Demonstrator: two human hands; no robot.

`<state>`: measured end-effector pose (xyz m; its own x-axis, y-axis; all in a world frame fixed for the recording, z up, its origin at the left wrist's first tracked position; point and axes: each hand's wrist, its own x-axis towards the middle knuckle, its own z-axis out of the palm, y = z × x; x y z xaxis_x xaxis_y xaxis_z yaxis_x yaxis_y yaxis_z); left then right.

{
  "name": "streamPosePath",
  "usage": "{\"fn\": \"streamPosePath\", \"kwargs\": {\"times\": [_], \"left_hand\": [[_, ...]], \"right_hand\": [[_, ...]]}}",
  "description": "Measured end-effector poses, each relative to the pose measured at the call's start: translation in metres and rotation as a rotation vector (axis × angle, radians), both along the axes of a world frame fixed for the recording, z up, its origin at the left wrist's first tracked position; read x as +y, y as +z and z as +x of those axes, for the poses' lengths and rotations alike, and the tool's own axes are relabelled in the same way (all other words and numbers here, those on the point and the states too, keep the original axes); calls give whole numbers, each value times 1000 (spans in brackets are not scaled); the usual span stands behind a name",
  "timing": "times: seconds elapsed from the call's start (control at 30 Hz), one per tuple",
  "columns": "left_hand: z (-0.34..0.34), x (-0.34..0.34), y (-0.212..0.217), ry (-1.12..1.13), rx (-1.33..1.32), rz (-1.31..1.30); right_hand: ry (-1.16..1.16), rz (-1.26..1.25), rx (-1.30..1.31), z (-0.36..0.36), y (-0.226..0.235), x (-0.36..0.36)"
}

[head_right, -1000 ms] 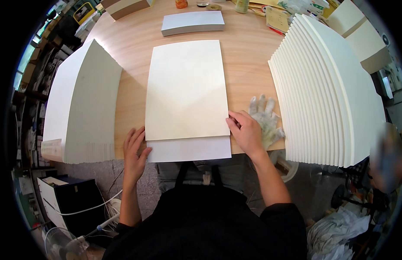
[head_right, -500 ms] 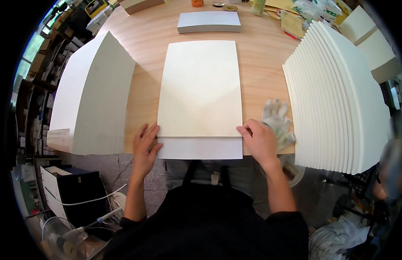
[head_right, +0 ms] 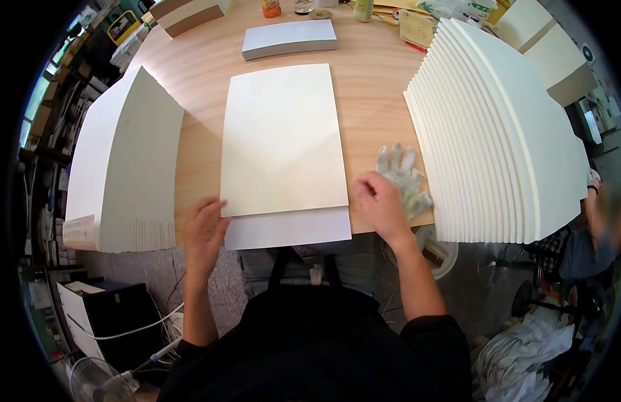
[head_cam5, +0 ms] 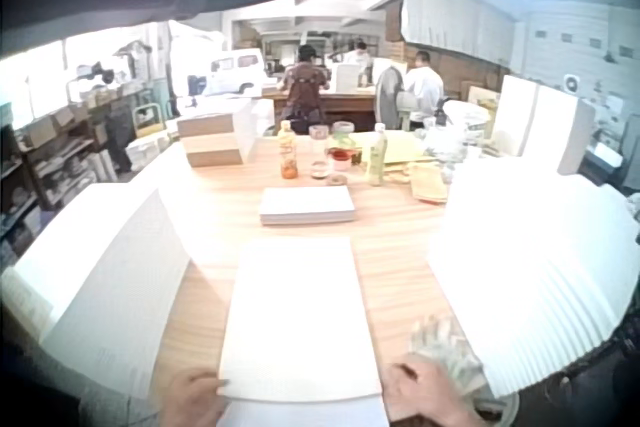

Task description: The person repeatedly places a white cover sheet over a stack of pages, aligns them, and uses a wooden ruler to press the spine. They then lift the assembled unit and place it onto a growing stack. This cycle repeats throughout the clip.

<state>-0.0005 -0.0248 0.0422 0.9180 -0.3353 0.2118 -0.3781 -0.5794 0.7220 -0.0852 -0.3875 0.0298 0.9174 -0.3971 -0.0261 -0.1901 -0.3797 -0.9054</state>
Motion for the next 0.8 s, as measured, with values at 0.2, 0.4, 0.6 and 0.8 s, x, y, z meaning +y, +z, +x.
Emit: {"fn": "streamPosePath", "kwargs": {"times": [0.2, 0.4, 0.6, 0.8], "left_hand": [[-17, -71, 9, -583, -226, 203], [-7, -71, -1, -649, -130, 174], [-29, -68, -6, -422, -297, 147], [-31, -24, -2, -75, -398, 266]], "right_hand": [[-51, -526, -184, -21, -4, -18], [19, -441, -157, -49, -5, -26], [143, -649, -219, -61, 24, 30], [36, -527, -243, -59, -17, 53]]}}
